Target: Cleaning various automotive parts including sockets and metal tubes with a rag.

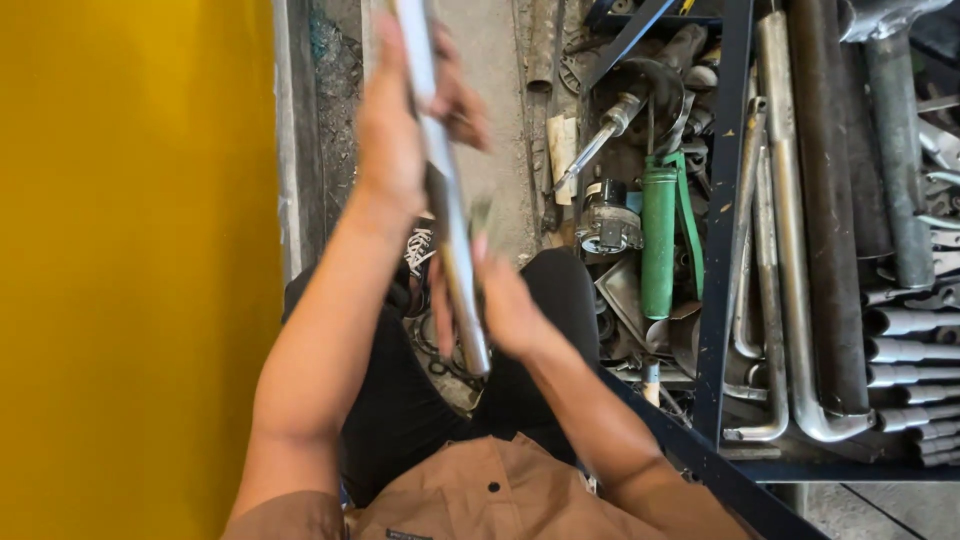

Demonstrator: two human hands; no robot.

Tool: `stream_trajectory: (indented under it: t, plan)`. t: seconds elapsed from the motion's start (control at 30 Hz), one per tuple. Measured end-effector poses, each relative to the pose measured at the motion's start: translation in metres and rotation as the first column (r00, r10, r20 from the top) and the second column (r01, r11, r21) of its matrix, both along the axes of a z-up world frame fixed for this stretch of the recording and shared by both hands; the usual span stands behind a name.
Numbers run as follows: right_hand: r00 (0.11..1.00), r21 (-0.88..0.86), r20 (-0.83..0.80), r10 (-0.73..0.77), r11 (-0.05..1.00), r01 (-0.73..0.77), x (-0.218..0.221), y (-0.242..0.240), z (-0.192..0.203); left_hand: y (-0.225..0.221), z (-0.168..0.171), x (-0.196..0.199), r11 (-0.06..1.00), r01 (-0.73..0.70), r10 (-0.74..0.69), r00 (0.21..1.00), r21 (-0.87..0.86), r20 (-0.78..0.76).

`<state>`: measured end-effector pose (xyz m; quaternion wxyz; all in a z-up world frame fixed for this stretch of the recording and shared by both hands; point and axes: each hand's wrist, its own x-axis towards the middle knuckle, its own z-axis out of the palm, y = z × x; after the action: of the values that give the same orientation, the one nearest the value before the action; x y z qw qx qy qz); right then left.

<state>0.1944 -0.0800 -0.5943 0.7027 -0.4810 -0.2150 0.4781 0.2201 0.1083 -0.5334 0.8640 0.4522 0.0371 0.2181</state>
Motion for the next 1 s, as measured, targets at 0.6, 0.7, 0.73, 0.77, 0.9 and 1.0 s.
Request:
stream_trajectory:
  t: [0.6,0.7,0.73,0.77,0.9,1.0]
  plan:
    - [0.236,0.818,-0.39,0.89,0.453,-0.356,-0.019,-0.019,-0.013,-0.003,-0.008,-0.005,0.738,0.492,-0.349,0.864,-0.462,0.362]
    - [0.407,0.801,-0.228,0.885,0.408,-0.439,-0.01,-0.007,-0.013,-0.017,-0.028,0.005,0.75,0.492,-0.356,0.864,-0.442,0.357]
    - [0.409,0.802,-0.225,0.884,0.407,-0.438,-0.012,-0.008,-0.025,-0.022,-0.025,0.006,0.75,0.494,-0.359,0.863,-0.44,0.356]
    - [0.376,0.775,-0.511,0.773,0.604,-0.188,-0.015,-0.009,-0.037,-0.027,-0.022,0.005,0.752,0.547,-0.441,0.832,-0.368,0.335]
    - [0.329,0.704,-0.651,0.684,0.706,-0.075,-0.011,-0.005,-0.043,-0.033,0.007,-0.01,0.818,0.534,-0.518,0.846,-0.214,0.128]
    - [0.784,0.321,-0.445,0.433,0.894,-0.312,0.0,-0.02,-0.032,-0.038,0.004,-0.011,0.993,0.107,-0.094,0.974,0.052,-0.206]
